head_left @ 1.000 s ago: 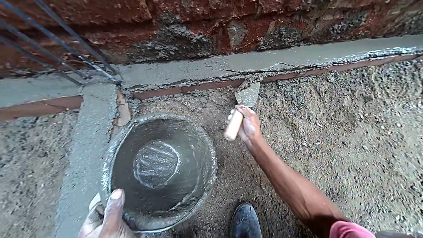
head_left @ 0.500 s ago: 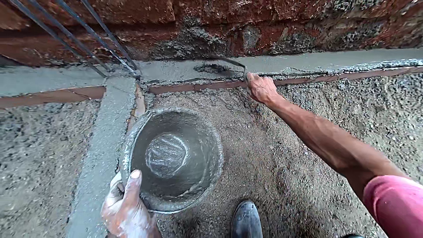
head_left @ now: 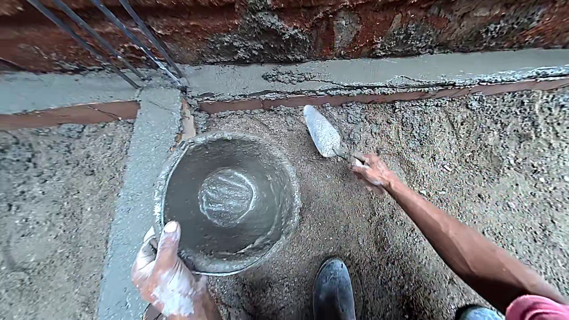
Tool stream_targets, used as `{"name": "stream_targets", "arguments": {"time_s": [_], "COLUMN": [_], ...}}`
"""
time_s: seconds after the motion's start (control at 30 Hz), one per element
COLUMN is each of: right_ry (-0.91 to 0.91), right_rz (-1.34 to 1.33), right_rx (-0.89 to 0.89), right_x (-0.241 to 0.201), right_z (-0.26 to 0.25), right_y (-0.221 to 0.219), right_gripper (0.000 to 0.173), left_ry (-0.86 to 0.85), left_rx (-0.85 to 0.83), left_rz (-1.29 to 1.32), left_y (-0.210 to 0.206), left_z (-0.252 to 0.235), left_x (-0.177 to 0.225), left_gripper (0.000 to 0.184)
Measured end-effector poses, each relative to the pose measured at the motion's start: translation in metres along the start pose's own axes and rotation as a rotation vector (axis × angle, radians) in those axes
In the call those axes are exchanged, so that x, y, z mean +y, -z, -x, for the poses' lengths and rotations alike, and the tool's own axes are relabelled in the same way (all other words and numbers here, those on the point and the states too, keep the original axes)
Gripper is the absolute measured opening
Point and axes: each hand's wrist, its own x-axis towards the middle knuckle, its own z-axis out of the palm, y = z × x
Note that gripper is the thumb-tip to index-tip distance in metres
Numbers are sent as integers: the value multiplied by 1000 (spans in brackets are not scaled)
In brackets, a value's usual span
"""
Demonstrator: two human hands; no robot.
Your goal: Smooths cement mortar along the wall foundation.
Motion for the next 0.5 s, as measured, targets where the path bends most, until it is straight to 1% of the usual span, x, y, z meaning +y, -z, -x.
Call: {"name": "stream_targets", "arguments": {"time_s": [0.07, 0.13, 0.2, 0.27, 0.37, 0.43, 0.5], "right_ry": [13, 67, 163, 272, 385, 392, 359], "right_rz": [225, 375, 475, 582, 650, 666, 692], "right_rx": [-66, -112, -134, -128, -98, -102, -138], "right_x": [-13, -31, -49, -64, -85, -99, -121], "right_z": [-16, -34, -51, -64, -76, -84, -88], "right_y": [8, 13, 18, 24, 26, 22, 15], "right_gripper": [41, 47, 42, 33, 27, 32, 36], "left_ry": [-4, -2, 0, 1, -2, -16, -62], "left_rx": [-2, 5, 29, 41, 60, 60, 46], "left_rz": [9, 12, 21, 36, 33, 14, -41], "left_y": [0, 0, -1, -3, -5, -5, -5], "left_z": [0, 1, 3, 6, 11, 16, 25], "left_x": [0, -2, -3, -3, -3, -5, -8], "left_gripper": [10, 9, 10, 10, 11, 11, 7]}}
